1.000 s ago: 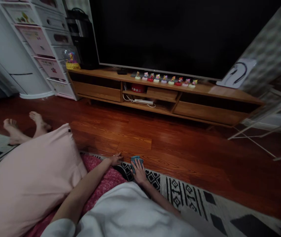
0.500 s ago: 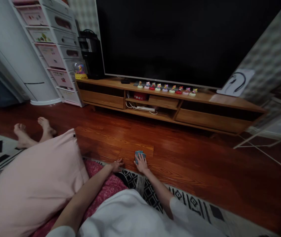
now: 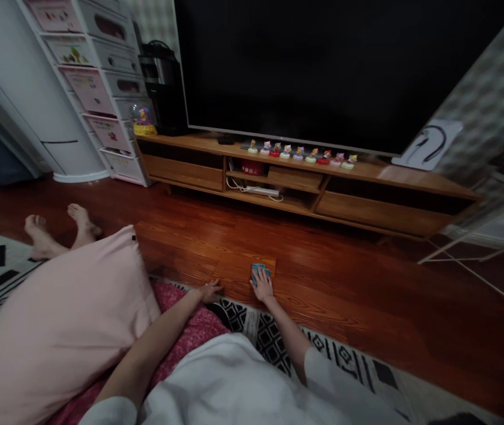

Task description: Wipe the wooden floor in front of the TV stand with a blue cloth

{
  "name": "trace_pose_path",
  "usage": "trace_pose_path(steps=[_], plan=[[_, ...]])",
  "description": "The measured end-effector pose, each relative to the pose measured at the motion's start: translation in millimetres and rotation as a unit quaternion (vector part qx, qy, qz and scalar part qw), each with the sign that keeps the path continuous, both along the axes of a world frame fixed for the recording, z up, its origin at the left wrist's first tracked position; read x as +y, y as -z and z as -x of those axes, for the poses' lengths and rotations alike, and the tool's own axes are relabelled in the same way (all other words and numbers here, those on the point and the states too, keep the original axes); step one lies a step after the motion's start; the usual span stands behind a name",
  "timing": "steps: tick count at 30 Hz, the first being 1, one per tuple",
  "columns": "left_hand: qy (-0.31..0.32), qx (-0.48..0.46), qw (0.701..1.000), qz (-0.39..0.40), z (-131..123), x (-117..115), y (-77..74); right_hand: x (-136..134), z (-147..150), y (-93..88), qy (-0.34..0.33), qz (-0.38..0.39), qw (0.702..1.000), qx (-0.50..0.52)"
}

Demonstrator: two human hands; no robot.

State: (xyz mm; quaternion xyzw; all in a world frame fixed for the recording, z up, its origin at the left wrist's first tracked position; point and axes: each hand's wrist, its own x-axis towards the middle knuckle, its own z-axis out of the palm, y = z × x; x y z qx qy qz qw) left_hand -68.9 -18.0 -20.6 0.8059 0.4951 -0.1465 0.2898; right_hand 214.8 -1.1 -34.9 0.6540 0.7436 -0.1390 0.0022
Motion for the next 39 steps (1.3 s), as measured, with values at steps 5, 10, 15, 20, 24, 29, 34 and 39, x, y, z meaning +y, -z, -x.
trace_pose_path(steps=[5, 10, 15, 20, 24, 29, 34, 39], plan=[[0.003, 0.004, 1.0, -0.002, -2, 0, -2.9, 27, 3, -8.4, 0.037, 0.011, 0.999, -0.022], [-0.011, -0.003, 1.0, 0.007, -2, 2, 4.7, -32, 8, 22.5, -0.057, -0.016, 0.998, 0.013], [-0.014, -0.014, 1.0, 0.021, -1, 2, 8.5, -92, 3, 49.2, -0.125, -0.082, 0.988, 0.047], [-0.011, -0.015, 1.0, 0.019, 1, 3, 8.2, -54, -3, 31.9, -0.072, -0.104, 0.992, 0.024], [0.004, -0.001, 1.0, -0.004, 3, 3, 10.0, -2, -4, 11.8, 0.025, -0.084, 0.996, -0.013], [0.004, -0.007, 1.0, -0.017, 2, 4, 12.2, 1, 4, 14.5, 0.026, -0.065, 0.997, -0.026], [-0.012, -0.012, 1.0, 0.002, 0, 2, 8.5, -68, 6, 42.7, -0.104, -0.086, 0.991, 0.014], [-0.002, -0.006, 1.0, 0.011, -2, 0, 2.8, -102, 8, 49.5, -0.124, -0.096, 0.987, 0.043]])
